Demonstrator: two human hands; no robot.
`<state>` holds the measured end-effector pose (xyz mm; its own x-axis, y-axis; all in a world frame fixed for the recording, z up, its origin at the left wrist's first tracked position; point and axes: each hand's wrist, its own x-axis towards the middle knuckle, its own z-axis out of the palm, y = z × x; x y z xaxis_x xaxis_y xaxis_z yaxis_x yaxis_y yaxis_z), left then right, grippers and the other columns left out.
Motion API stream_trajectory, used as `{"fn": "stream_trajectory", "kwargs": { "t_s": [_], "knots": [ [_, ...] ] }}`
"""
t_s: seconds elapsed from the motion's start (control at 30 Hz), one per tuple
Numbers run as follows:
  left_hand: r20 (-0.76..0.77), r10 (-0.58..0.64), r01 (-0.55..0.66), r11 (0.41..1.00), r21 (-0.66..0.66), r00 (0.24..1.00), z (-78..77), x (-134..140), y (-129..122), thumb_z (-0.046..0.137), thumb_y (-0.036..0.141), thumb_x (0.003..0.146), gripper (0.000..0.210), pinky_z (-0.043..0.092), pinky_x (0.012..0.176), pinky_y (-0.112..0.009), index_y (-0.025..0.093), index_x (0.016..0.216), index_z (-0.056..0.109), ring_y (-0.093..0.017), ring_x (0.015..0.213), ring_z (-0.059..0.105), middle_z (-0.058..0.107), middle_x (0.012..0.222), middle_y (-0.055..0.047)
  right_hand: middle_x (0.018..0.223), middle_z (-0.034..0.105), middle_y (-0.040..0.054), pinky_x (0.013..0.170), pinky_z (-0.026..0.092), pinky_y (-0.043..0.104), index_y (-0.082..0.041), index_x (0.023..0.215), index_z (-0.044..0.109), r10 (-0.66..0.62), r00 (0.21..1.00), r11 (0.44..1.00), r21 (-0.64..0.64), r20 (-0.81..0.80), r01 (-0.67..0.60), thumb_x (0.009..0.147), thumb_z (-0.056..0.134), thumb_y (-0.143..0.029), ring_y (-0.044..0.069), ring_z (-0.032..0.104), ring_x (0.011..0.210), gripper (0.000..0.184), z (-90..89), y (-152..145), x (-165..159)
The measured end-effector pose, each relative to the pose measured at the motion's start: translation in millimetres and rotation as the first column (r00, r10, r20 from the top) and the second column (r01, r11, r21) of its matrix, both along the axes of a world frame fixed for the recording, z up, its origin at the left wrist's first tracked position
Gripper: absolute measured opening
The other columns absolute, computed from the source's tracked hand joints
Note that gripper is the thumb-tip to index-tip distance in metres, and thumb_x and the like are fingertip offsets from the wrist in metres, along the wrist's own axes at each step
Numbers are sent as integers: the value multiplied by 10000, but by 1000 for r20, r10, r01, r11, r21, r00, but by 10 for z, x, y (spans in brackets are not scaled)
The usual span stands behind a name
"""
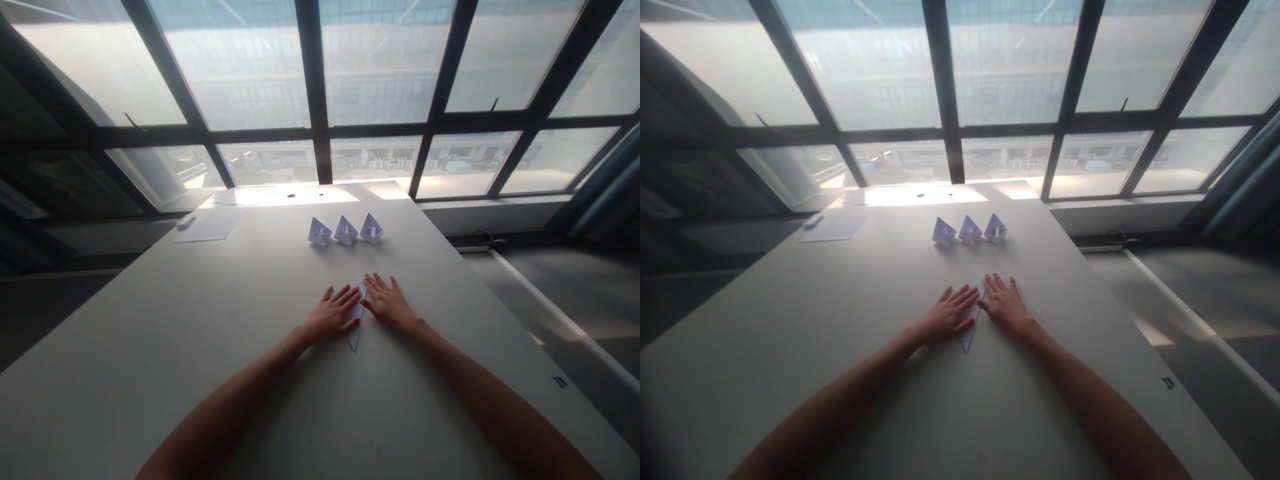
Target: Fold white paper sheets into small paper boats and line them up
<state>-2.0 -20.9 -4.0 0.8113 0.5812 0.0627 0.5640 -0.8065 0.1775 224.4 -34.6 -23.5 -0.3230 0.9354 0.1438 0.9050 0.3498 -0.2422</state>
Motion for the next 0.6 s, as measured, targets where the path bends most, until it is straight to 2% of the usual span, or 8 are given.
{"fn": "stream_trajectory", "kwargs": {
  "t_s": [0.13, 0.23, 0.3, 0.4, 0.47, 0.6],
  "knots": [
    [-5, -13, 13, 1000, -8, 1000, 13, -5, -3, 322, 574, 986, 687, 25, 1191, -492, 260, 1566, 130, -251, 1492, 136, 203, 1610, -58, 1579, 256, 162, 1160, 67, 594, -138, 1521, 302, -161, 987, 987, 19, -17, 161, 992, 173, -603, 283, 163, 1480, 717, -66, 62, 60],
    [-3, -15, 15, 1000, 0, 1000, 18, -9, -7, 331, 564, 987, 691, 20, 1192, -488, 251, 1568, 125, -256, 1492, 136, 195, 1611, -66, 1579, 246, 178, 1164, 96, 575, -98, 1530, 259, -204, 977, 977, 46, -59, 206, 1005, 166, -565, 272, 168, 1480, 708, -65, 72, 77],
    [-1, -23, 23, 1000, 8, 1000, 17, -11, -8, 322, 565, 991, 692, 23, 1195, -482, 245, 1569, 116, -255, 1494, 125, 187, 1613, -66, 1582, 242, 167, 1171, 109, 553, -98, 1534, 243, -138, 988, 988, 63, -72, 142, 1015, 170, -533, 255, 160, 1483, 681, -34, 58, 70],
    [-6, -36, 36, 999, 19, 999, 14, -11, -7, 292, 574, 996, 687, 28, 1197, -475, 252, 1570, 94, -245, 1499, 94, 163, 1617, -55, 1578, 264, 146, 1184, 120, 508, -112, 1528, 273, 54, 998, 997, 49, -36, -52, 1020, 207, -505, 231, 165, 1483, 645, 24, 22, 32],
    [-17, -36, 37, 999, 21, 999, 11, -8, -6, 263, 586, 998, 685, 28, 1199, -475, 258, 1571, 79, -239, 1500, 77, 149, 1619, -48, 1573, 279, 141, 1185, 131, 492, -117, 1521, 295, 131, 991, 991, 17, -5, -131, 1018, 228, -507, 226, 186, 1478, 640, 49, 0, 1],
    [-32, -21, 22, 1000, 22, 999, 1, -2, -4, 220, 596, 1000, 673, 49, 1201, -477, 263, 1570, 88, -232, 1501, 76, 138, 1620, -38, 1580, 262, 131, 1180, 133, 513, -130, 1524, 286, 107, 994, 994, -16, 29, -107, 1015, 220, -519, 230, 202, 1474, 644, 48, -15, -31]
  ]
}}
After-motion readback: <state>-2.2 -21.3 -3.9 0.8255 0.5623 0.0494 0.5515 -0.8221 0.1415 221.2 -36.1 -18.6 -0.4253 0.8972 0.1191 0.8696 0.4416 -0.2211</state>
